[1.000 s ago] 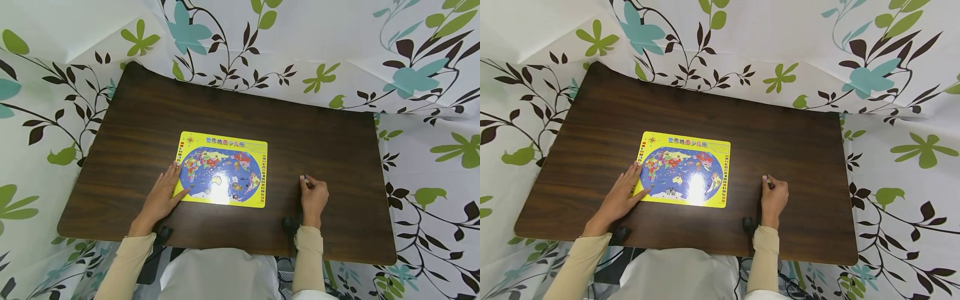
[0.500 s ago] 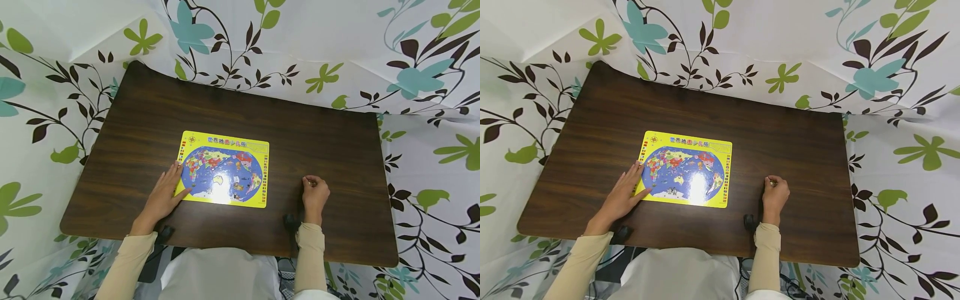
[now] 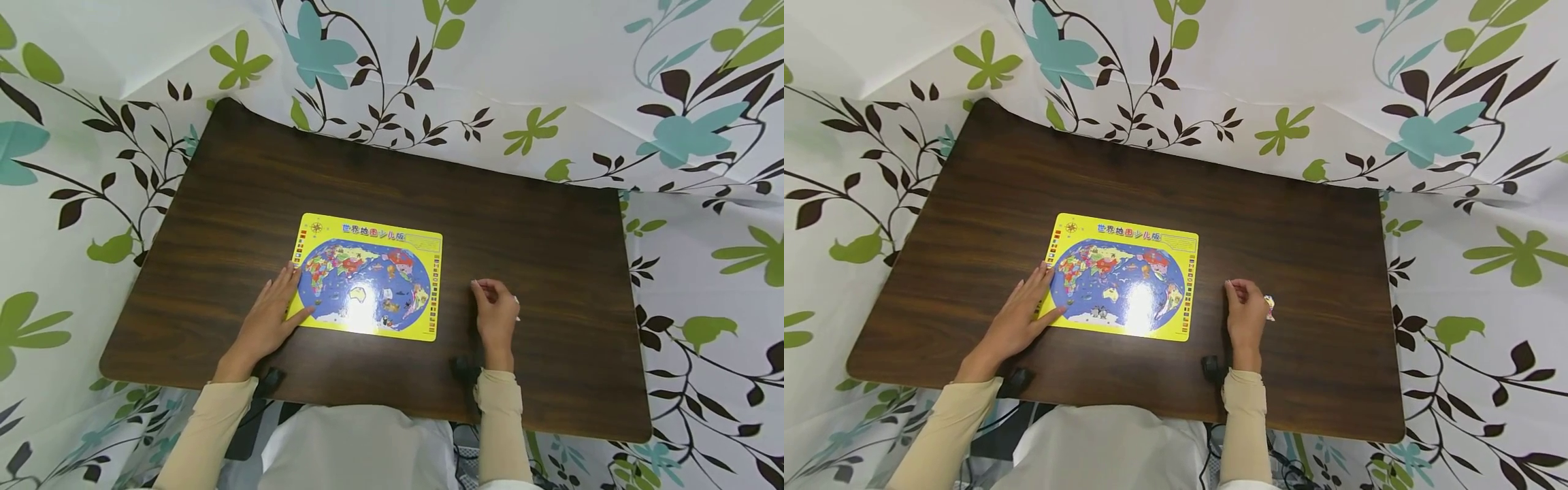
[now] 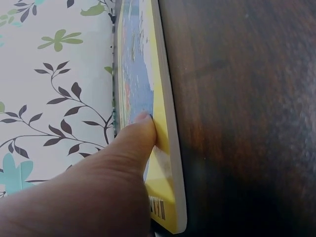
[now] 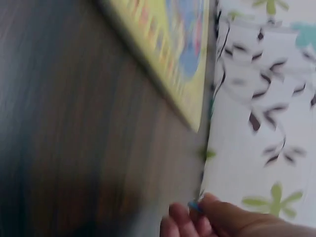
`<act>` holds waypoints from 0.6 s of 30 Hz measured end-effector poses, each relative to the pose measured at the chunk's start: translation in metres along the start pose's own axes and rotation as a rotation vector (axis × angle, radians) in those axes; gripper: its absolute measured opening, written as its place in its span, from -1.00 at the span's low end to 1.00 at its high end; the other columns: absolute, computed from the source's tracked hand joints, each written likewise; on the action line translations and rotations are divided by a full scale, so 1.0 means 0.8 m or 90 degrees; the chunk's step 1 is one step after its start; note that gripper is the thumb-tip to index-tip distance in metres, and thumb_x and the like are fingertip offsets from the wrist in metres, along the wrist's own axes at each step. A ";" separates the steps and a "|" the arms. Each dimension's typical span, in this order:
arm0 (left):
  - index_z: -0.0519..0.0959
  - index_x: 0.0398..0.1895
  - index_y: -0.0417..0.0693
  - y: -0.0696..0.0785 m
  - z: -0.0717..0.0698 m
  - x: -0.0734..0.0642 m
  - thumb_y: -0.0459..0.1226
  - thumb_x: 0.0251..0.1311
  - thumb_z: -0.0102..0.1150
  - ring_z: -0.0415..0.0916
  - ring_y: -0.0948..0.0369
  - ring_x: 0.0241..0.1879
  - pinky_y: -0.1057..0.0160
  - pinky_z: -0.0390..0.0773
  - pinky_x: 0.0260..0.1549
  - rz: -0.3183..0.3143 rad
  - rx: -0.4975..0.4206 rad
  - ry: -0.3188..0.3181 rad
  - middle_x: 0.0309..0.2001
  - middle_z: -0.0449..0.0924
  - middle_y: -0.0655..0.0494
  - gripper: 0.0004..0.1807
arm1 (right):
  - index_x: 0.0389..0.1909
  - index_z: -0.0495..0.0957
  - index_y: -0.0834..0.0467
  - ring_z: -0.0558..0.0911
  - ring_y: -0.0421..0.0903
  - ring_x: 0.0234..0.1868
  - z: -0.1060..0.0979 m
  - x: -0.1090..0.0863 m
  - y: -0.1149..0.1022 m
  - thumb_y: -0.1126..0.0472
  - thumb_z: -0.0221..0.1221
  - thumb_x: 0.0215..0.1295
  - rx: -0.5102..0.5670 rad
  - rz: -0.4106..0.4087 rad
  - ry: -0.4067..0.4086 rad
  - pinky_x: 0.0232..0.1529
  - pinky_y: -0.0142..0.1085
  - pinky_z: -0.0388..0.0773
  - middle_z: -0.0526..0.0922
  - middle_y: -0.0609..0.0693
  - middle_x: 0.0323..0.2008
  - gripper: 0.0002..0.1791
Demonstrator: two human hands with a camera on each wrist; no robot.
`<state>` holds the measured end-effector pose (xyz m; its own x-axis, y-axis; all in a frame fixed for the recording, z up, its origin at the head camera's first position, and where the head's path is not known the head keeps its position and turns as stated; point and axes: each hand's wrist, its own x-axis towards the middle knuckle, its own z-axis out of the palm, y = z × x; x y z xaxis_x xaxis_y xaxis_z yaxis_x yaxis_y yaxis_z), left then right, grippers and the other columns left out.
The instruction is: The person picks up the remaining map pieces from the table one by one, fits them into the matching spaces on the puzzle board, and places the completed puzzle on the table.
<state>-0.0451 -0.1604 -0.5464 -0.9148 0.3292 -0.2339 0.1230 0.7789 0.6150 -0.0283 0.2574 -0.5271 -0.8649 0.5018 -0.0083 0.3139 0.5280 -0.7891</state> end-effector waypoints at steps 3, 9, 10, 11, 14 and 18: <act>-0.09 0.68 -0.14 0.001 0.000 0.000 0.09 0.46 0.13 -0.36 -0.02 0.66 -0.11 -0.34 0.58 0.001 -0.002 0.001 0.68 -0.27 -0.07 -0.04 | -0.09 0.62 0.35 0.78 0.10 -0.17 0.014 -0.005 -0.015 0.23 0.26 0.47 0.069 -0.031 -0.069 -0.21 -0.58 0.60 0.76 0.25 -0.19 -0.78; -0.09 0.68 -0.15 0.002 0.001 -0.001 0.07 0.47 0.14 -0.34 -0.03 0.66 -0.11 -0.34 0.58 0.005 -0.004 0.004 0.68 -0.26 -0.09 -0.04 | 0.00 0.68 0.37 0.78 0.08 -0.18 0.033 -0.011 -0.036 0.31 0.25 0.45 0.076 -0.047 -0.221 -0.11 -0.30 0.74 0.73 0.23 -0.15 -0.77; -0.09 0.67 -0.16 0.002 0.001 -0.001 0.07 0.47 0.14 -0.34 -0.03 0.66 -0.11 -0.34 0.58 0.005 -0.004 0.004 0.68 -0.26 -0.09 -0.04 | 0.03 0.69 0.36 0.76 0.06 -0.18 0.035 -0.012 -0.039 0.32 0.25 0.45 0.057 -0.055 -0.242 -0.10 -0.26 0.74 0.73 0.21 -0.14 -0.76; -0.09 0.67 -0.16 0.002 0.000 0.000 0.06 0.47 0.14 -0.35 -0.03 0.66 -0.11 -0.34 0.58 0.005 -0.003 0.005 0.68 -0.26 -0.09 -0.04 | 0.07 0.69 0.35 0.74 0.05 -0.18 0.037 -0.012 -0.041 0.32 0.24 0.46 0.036 -0.066 -0.260 -0.09 -0.23 0.74 0.71 0.21 -0.13 -0.74; -0.09 0.67 -0.16 0.002 -0.002 0.000 0.06 0.47 0.15 -0.35 -0.03 0.66 -0.11 -0.34 0.58 0.006 -0.002 0.006 0.68 -0.26 -0.10 -0.04 | 0.10 0.69 0.34 0.71 0.02 -0.20 0.044 -0.013 -0.047 0.31 0.23 0.47 -0.003 -0.104 -0.290 -0.12 -0.18 0.73 0.68 0.19 -0.13 -0.72; -0.08 0.67 -0.17 0.002 -0.001 0.000 0.06 0.46 0.16 -0.34 -0.03 0.66 -0.11 -0.33 0.58 0.008 0.001 0.004 0.68 -0.25 -0.10 -0.04 | 0.01 0.71 0.35 0.71 0.01 -0.23 0.051 -0.011 -0.052 0.28 0.27 0.46 -0.004 -0.109 -0.297 -0.19 -0.15 0.72 0.73 0.17 -0.18 -0.75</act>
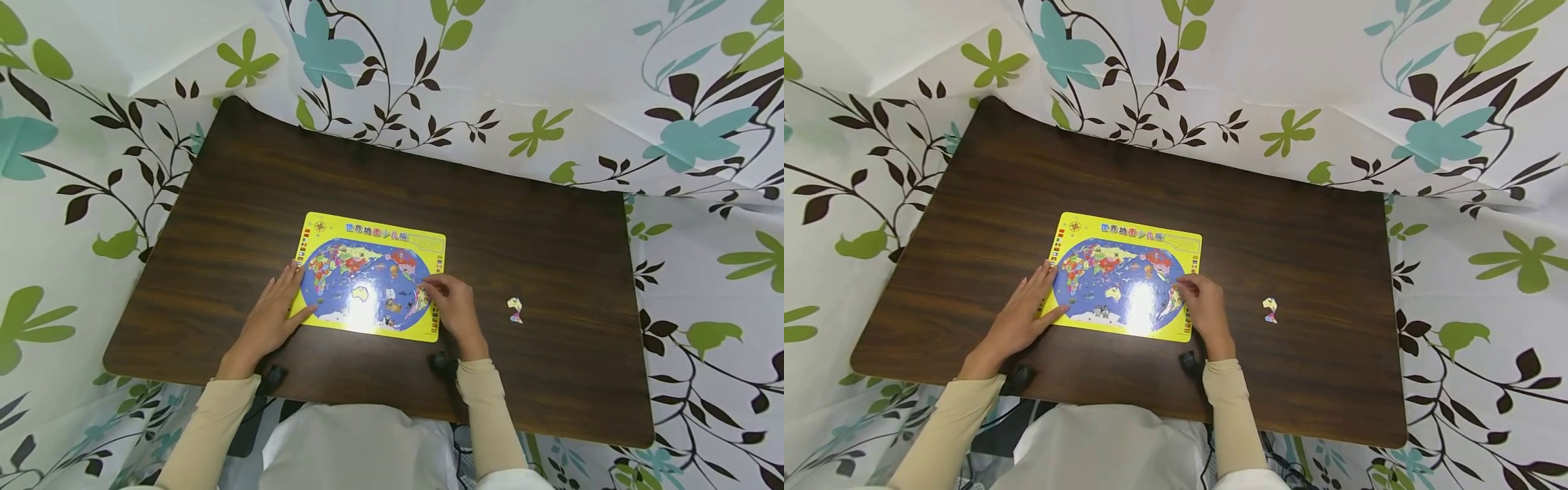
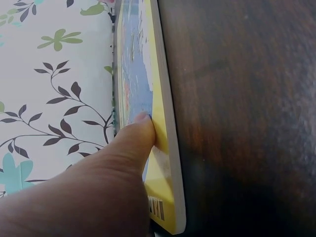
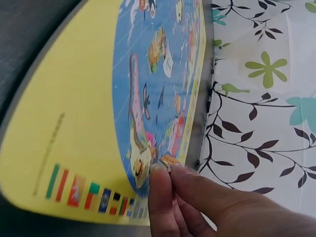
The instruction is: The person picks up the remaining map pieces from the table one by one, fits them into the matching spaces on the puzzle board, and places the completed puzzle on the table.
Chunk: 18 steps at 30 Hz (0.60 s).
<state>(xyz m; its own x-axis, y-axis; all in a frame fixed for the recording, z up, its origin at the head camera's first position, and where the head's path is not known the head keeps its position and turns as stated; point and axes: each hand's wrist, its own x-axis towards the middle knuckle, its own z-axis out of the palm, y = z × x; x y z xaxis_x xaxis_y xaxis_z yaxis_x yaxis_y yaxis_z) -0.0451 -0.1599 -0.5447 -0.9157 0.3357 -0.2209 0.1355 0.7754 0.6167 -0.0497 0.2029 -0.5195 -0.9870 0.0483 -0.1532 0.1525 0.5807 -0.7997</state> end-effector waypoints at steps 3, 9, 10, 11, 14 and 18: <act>-0.07 0.67 -0.17 0.001 -0.001 -0.001 0.06 0.46 0.16 -0.34 -0.03 0.66 -0.11 -0.32 0.58 0.000 -0.001 -0.003 0.68 -0.25 -0.10 -0.05 | -0.04 0.71 0.35 0.72 0.01 -0.26 0.002 0.004 -0.002 0.26 0.30 0.43 -0.001 0.016 0.004 -0.22 -0.14 0.73 0.75 0.17 -0.22 -0.77; -0.07 0.67 -0.17 0.001 0.000 -0.001 0.05 0.46 0.16 -0.34 -0.03 0.66 -0.10 -0.33 0.59 -0.002 -0.006 0.000 0.68 -0.25 -0.10 -0.05 | 0.00 0.72 0.35 0.72 0.02 -0.25 0.002 0.008 -0.002 0.27 0.30 0.43 -0.032 0.028 -0.009 -0.23 -0.15 0.74 0.71 0.19 -0.19 -0.75; -0.07 0.67 -0.17 0.000 0.000 -0.001 0.05 0.46 0.16 -0.34 -0.03 0.66 -0.10 -0.33 0.59 -0.002 -0.006 0.001 0.68 -0.25 -0.09 -0.05 | 0.00 0.71 0.35 0.72 0.02 -0.24 0.002 0.009 -0.002 0.28 0.29 0.43 -0.036 0.027 -0.012 -0.23 -0.15 0.74 0.70 0.20 -0.18 -0.75; -0.07 0.67 -0.16 0.000 0.001 -0.001 0.05 0.46 0.16 -0.34 -0.02 0.66 -0.09 -0.33 0.59 -0.002 -0.005 0.002 0.68 -0.25 -0.09 -0.05 | 0.01 0.71 0.35 0.71 0.03 -0.23 0.002 0.009 -0.002 0.28 0.29 0.44 -0.038 0.026 -0.014 -0.23 -0.15 0.73 0.69 0.20 -0.17 -0.75; -0.07 0.67 -0.16 -0.001 0.001 -0.001 0.05 0.46 0.16 -0.33 -0.02 0.66 -0.09 -0.33 0.59 -0.001 -0.004 0.005 0.68 -0.25 -0.09 -0.05 | 0.01 0.72 0.36 0.70 0.04 -0.21 0.003 0.008 -0.003 0.28 0.29 0.43 -0.041 0.025 -0.016 -0.19 -0.14 0.73 0.66 0.20 -0.16 -0.75; -0.07 0.67 -0.15 -0.002 0.002 -0.001 0.06 0.46 0.16 -0.33 -0.01 0.66 -0.10 -0.33 0.59 0.001 -0.002 0.007 0.68 -0.25 -0.08 -0.04 | 0.01 0.72 0.36 0.69 0.05 -0.18 0.004 0.007 -0.004 0.30 0.30 0.41 -0.041 0.023 -0.015 -0.14 -0.09 0.74 0.63 0.19 -0.16 -0.75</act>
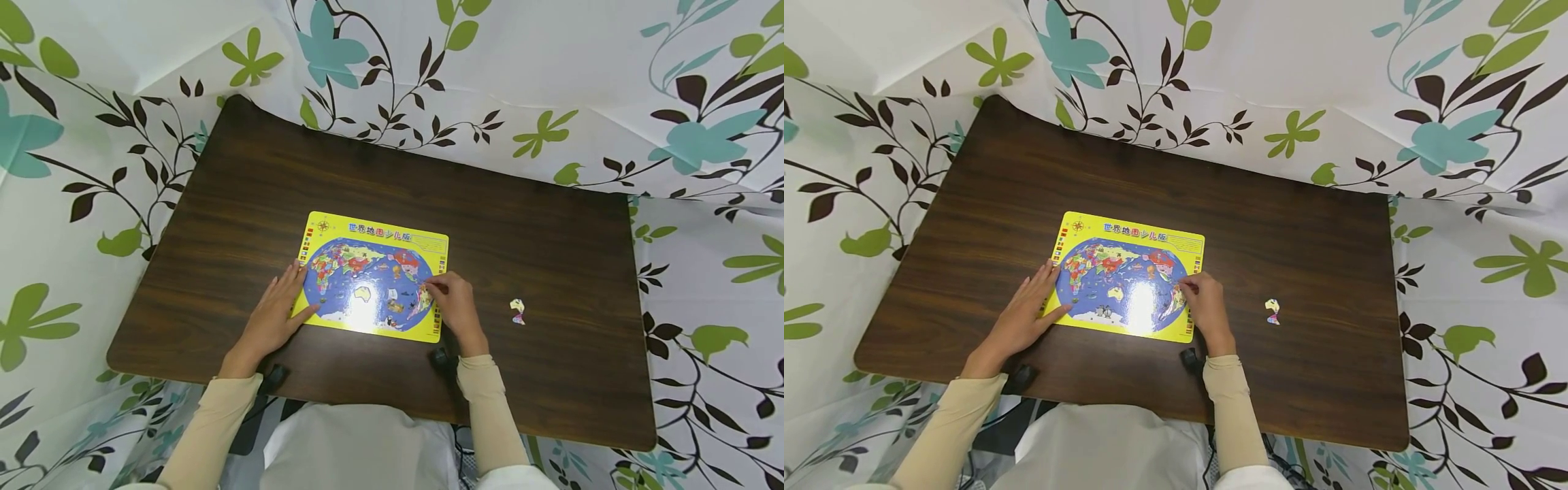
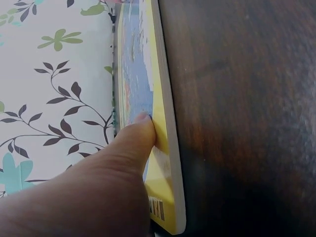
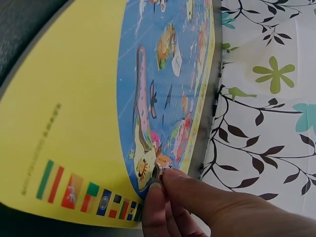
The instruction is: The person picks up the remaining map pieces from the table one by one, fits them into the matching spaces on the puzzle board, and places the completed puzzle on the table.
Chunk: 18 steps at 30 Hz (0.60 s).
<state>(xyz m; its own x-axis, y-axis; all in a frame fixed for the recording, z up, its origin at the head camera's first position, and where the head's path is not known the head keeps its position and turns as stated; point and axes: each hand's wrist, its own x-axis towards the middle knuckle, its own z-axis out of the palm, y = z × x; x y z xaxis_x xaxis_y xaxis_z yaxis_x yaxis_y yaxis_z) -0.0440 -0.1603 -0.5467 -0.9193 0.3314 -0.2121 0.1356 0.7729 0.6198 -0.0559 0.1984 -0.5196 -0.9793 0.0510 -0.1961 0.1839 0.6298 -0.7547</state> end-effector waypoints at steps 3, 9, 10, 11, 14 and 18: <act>-0.08 0.67 -0.15 0.000 0.000 0.001 0.06 0.45 0.17 -0.34 -0.02 0.66 -0.10 -0.33 0.59 -0.001 0.000 -0.001 0.68 -0.25 -0.08 -0.04 | 0.00 0.72 0.36 0.69 0.04 -0.17 0.001 -0.001 0.000 0.31 0.30 0.41 -0.013 -0.015 0.002 -0.13 -0.09 0.73 0.62 0.19 -0.16 -0.76; -0.08 0.67 -0.15 0.000 -0.001 0.001 0.06 0.46 0.16 -0.33 -0.03 0.66 -0.10 -0.33 0.59 -0.002 0.001 -0.003 0.68 -0.25 -0.09 -0.04 | -0.01 0.74 0.33 0.60 0.00 -0.25 0.003 -0.003 -0.002 0.31 0.35 0.37 -0.069 -0.055 0.007 -0.23 -0.18 0.66 0.58 0.14 -0.21 -0.76; -0.08 0.67 -0.15 0.000 -0.001 0.001 0.06 0.46 0.16 -0.33 -0.03 0.66 -0.10 -0.33 0.59 -0.002 0.001 -0.003 0.68 -0.25 -0.09 -0.04 | -0.01 0.74 0.33 0.59 0.00 -0.26 0.004 -0.004 -0.002 0.31 0.36 0.36 -0.076 -0.054 0.007 -0.23 -0.19 0.65 0.57 0.14 -0.21 -0.75; -0.08 0.67 -0.15 0.000 0.000 0.001 0.05 0.46 0.16 -0.33 -0.03 0.66 -0.10 -0.33 0.59 -0.002 0.001 -0.003 0.68 -0.25 -0.09 -0.04 | 0.00 0.74 0.32 0.59 -0.01 -0.25 0.005 -0.005 -0.003 0.31 0.36 0.36 -0.079 -0.049 0.007 -0.23 -0.19 0.65 0.57 0.13 -0.20 -0.75; -0.08 0.67 -0.15 0.000 0.000 0.000 0.06 0.45 0.16 -0.33 -0.04 0.66 -0.10 -0.33 0.59 -0.003 0.000 -0.003 0.68 -0.25 -0.09 -0.04 | 0.02 0.74 0.31 0.59 -0.01 -0.23 0.007 -0.006 -0.005 0.31 0.38 0.34 -0.094 -0.036 0.007 -0.19 -0.20 0.68 0.57 0.12 -0.16 -0.73; -0.07 0.67 -0.15 0.000 0.000 0.000 0.06 0.45 0.16 -0.33 -0.04 0.66 -0.09 -0.33 0.59 -0.004 -0.001 -0.002 0.68 -0.24 -0.10 -0.04 | 0.01 0.75 0.30 0.60 -0.01 -0.23 0.009 -0.008 -0.004 0.30 0.38 0.34 -0.114 -0.044 0.014 -0.18 -0.18 0.70 0.58 0.12 -0.15 -0.73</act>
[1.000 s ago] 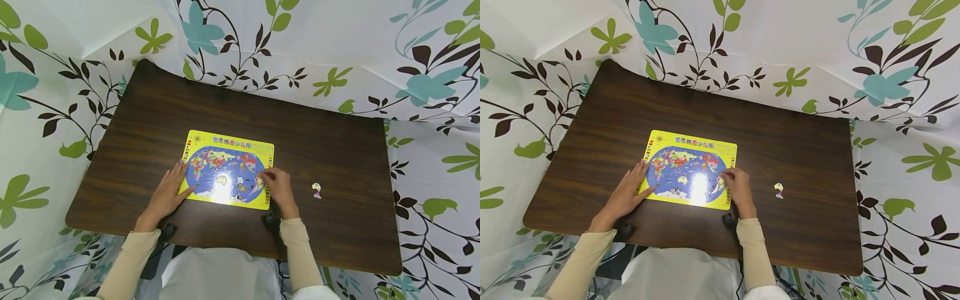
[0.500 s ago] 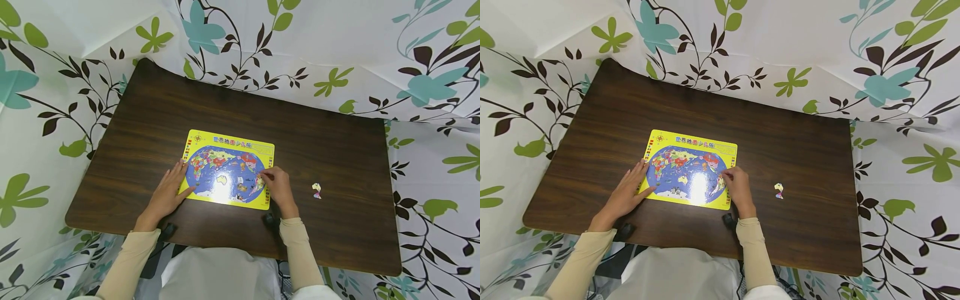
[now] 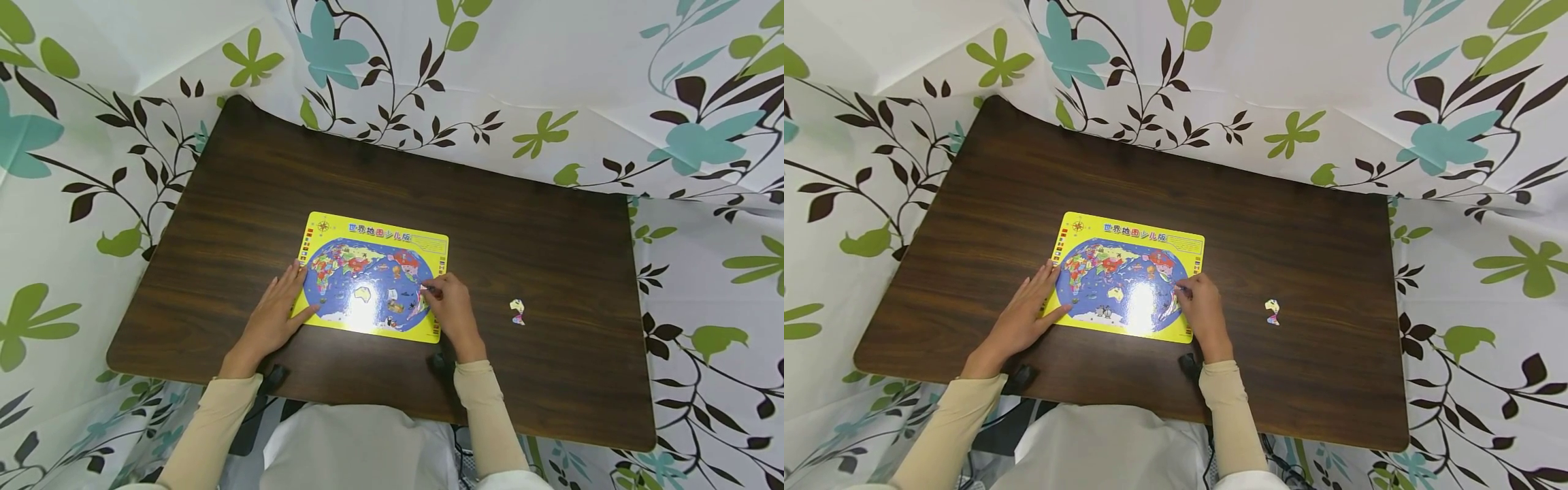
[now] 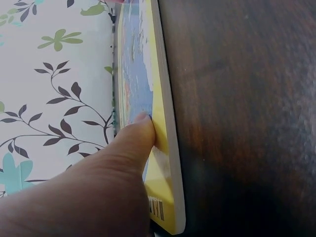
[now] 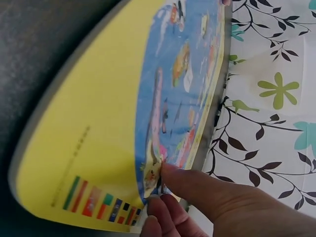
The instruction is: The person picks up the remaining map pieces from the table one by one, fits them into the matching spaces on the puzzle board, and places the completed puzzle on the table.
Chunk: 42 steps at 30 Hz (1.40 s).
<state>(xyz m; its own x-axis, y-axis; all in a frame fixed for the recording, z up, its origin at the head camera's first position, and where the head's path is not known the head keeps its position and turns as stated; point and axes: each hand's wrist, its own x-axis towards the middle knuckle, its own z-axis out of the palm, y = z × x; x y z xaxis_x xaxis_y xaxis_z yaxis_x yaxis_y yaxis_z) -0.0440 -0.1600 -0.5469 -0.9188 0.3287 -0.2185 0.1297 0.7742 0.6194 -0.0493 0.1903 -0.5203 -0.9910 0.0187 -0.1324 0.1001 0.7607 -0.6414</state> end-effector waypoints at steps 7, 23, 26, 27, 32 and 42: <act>-0.08 0.67 -0.16 0.001 0.000 0.000 0.05 0.45 0.16 -0.33 -0.03 0.66 -0.09 -0.33 0.59 -0.001 0.001 0.001 0.68 -0.24 -0.10 -0.04 | -0.04 0.77 0.30 0.59 -0.03 -0.26 0.005 -0.005 0.004 0.25 0.36 0.37 -0.010 -0.031 0.028 -0.21 -0.21 0.67 0.59 0.11 -0.17 -0.76; -0.08 0.67 -0.17 0.003 -0.001 0.000 0.04 0.45 0.17 -0.33 -0.05 0.66 -0.09 -0.34 0.59 -0.001 -0.006 -0.001 0.68 -0.23 -0.12 -0.04 | -0.03 0.77 0.30 0.57 -0.02 -0.27 0.011 -0.010 0.011 0.22 0.38 0.35 -0.029 -0.049 0.056 -0.24 -0.23 0.62 0.61 0.10 -0.17 -0.73; -0.07 0.67 -0.17 0.003 -0.002 0.000 0.03 0.45 0.17 -0.33 -0.05 0.66 -0.09 -0.34 0.59 0.000 -0.007 0.001 0.68 -0.23 -0.12 -0.05 | -0.02 0.77 0.29 0.59 -0.02 -0.25 0.010 -0.009 0.012 0.22 0.37 0.35 -0.038 -0.063 0.050 -0.21 -0.22 0.64 0.62 0.10 -0.15 -0.73; -0.07 0.67 -0.17 0.003 -0.002 0.000 0.04 0.45 0.17 -0.33 -0.05 0.66 -0.09 -0.34 0.59 0.000 -0.007 0.001 0.68 -0.23 -0.12 -0.05 | -0.02 0.77 0.29 0.59 -0.02 -0.24 0.010 -0.008 0.012 0.22 0.37 0.35 -0.040 -0.067 0.049 -0.21 -0.22 0.64 0.62 0.10 -0.14 -0.73; -0.08 0.67 -0.16 0.002 -0.002 0.000 0.04 0.47 0.16 -0.34 -0.03 0.66 -0.10 -0.33 0.59 0.007 -0.004 0.001 0.68 -0.26 -0.09 -0.05 | 0.01 0.76 0.27 0.57 -0.06 -0.30 0.007 -0.009 0.014 0.17 0.37 0.37 -0.036 -0.075 0.057 -0.28 -0.25 0.59 0.64 0.07 -0.16 -0.70; -0.08 0.67 -0.16 0.002 -0.001 0.001 0.05 0.46 0.16 -0.34 -0.02 0.66 -0.10 -0.32 0.59 0.005 -0.001 0.003 0.68 -0.25 -0.09 -0.05 | -0.06 0.79 0.27 0.55 -0.06 -0.34 0.007 -0.014 0.018 0.22 0.41 0.31 -0.057 -0.097 0.080 -0.34 -0.25 0.52 0.65 0.08 -0.20 -0.74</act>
<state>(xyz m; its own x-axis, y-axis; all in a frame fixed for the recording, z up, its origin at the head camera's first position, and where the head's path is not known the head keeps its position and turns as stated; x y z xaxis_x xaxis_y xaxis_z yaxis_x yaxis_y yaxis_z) -0.0450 -0.1591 -0.5453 -0.9194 0.3328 -0.2097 0.1370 0.7706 0.6224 -0.0361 0.1976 -0.5320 -0.9979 -0.0238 0.0600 -0.0540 0.8155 -0.5762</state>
